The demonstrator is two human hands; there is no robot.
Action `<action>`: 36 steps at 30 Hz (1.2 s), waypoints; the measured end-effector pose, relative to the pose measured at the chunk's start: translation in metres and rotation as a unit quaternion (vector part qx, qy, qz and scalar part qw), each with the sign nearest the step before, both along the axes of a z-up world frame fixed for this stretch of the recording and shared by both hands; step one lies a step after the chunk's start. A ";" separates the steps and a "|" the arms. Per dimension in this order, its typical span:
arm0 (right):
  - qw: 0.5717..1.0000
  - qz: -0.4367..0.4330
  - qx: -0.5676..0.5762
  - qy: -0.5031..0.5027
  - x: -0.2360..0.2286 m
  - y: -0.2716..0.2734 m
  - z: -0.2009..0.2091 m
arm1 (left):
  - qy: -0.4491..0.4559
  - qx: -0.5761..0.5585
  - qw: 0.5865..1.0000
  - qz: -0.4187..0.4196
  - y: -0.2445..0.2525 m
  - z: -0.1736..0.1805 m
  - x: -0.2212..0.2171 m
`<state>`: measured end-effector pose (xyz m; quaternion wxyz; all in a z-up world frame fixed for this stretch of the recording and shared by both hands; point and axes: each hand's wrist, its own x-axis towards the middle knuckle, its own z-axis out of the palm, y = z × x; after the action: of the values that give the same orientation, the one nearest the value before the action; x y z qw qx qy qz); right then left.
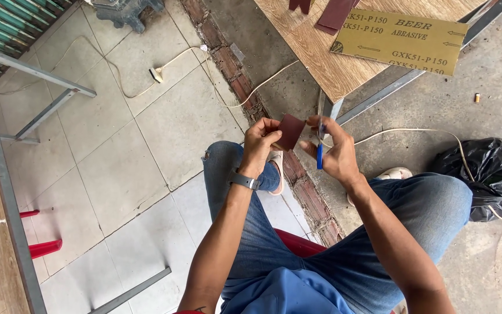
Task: The person sits on a stool and uses blue-handled scissors to cut rectangular pieces of maroon sandpaper. They hold the sandpaper in their left hand and cut it into smaller strips, placing the finished pieces on a wooden table nearby.
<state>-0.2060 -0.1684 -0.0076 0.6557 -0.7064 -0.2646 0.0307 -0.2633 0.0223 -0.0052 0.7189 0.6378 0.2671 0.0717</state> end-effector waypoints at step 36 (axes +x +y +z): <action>0.959 -0.102 0.196 0.178 0.005 0.009 -0.064 | -0.110 0.040 0.988 0.099 -0.045 -0.039 -0.011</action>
<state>-0.2013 -0.1593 -0.0718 0.8173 -0.5707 -0.0709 0.0362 -0.2742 -0.0230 -0.0445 0.7071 0.6249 0.2452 0.2225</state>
